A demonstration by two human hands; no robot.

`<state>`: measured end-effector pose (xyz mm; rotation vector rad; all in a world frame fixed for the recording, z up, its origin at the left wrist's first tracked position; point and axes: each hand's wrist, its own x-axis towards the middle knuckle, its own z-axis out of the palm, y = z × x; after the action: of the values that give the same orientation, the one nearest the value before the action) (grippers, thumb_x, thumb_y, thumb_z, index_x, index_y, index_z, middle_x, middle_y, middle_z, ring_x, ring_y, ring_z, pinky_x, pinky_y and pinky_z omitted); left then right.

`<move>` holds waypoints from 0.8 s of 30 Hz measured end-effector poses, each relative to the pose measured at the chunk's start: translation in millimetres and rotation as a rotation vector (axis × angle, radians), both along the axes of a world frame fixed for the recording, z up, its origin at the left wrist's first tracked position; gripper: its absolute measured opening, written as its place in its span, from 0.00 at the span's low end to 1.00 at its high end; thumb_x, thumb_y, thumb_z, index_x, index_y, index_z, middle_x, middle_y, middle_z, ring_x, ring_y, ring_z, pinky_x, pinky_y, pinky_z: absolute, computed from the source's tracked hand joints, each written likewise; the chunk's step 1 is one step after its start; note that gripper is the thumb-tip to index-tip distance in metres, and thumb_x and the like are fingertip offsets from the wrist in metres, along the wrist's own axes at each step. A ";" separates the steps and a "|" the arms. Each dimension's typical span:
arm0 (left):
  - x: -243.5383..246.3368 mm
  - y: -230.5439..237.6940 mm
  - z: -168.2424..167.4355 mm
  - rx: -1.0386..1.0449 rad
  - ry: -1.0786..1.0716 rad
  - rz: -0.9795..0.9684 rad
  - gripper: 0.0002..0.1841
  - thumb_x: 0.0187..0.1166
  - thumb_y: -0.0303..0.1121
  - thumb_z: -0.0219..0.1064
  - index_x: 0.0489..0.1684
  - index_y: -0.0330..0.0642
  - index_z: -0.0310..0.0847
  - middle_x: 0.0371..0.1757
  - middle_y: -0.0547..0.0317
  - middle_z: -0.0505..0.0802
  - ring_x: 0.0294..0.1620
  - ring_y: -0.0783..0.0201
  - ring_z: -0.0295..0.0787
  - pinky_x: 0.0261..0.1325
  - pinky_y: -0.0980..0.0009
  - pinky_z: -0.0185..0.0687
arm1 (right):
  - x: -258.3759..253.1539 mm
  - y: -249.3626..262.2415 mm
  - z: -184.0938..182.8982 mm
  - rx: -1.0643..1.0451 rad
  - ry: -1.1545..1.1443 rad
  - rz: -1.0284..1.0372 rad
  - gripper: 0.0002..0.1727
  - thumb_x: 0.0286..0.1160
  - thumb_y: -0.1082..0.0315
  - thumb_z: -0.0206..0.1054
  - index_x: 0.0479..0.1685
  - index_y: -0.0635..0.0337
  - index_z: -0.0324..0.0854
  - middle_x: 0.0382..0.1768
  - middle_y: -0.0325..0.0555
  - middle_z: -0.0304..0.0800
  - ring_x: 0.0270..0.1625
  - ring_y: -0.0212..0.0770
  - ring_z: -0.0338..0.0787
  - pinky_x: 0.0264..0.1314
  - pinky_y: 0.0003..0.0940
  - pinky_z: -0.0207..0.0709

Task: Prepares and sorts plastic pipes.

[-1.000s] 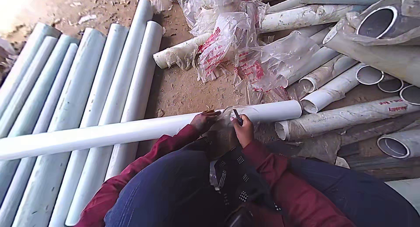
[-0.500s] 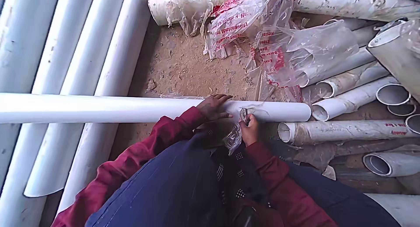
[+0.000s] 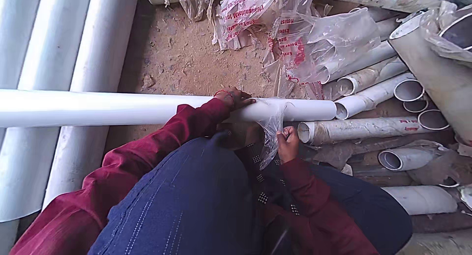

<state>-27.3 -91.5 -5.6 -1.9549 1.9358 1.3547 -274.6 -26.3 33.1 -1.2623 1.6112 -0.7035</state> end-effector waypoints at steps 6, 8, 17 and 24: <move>0.8 1.1 1.2 -0.011 -0.018 -0.010 0.28 0.90 0.62 0.48 0.75 0.60 0.84 0.58 0.37 0.94 0.64 0.34 0.89 0.68 0.30 0.75 | 1.9 34.2 13.9 -0.156 0.207 0.110 0.07 0.78 0.76 0.59 0.32 0.69 0.72 0.23 0.37 0.68 0.26 0.26 0.70 0.33 0.25 0.68; 2.7 0.7 1.2 -0.071 -0.008 -0.024 0.27 0.91 0.58 0.50 0.74 0.54 0.84 0.59 0.38 0.94 0.65 0.35 0.89 0.69 0.32 0.75 | -3.3 39.2 18.4 -0.138 0.253 0.161 0.07 0.80 0.74 0.59 0.33 0.68 0.71 0.23 0.37 0.69 0.26 0.27 0.71 0.33 0.27 0.68; 5.7 1.2 -13.8 -0.192 -0.049 -0.061 0.27 0.91 0.55 0.52 0.62 0.43 0.89 0.57 0.36 0.94 0.61 0.31 0.90 0.61 0.26 0.76 | -12.9 57.3 31.8 -0.195 0.388 0.402 0.07 0.74 0.77 0.59 0.36 0.74 0.80 0.21 0.53 0.82 0.24 0.48 0.85 0.28 0.44 0.77; 1.3 -1.6 7.0 -0.199 -0.067 -0.169 0.26 0.94 0.49 0.50 0.78 0.40 0.77 0.69 0.31 0.87 0.66 0.28 0.86 0.64 0.29 0.75 | -21.6 9.4 38.4 -0.112 0.361 0.167 0.19 0.79 0.63 0.70 0.53 0.72 0.75 0.22 0.43 0.81 0.21 0.34 0.81 0.30 0.35 0.79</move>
<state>-26.0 -93.1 1.4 -1.8371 2.2203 1.0784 -296.2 -16.9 71.5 -1.6583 1.7436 -0.4849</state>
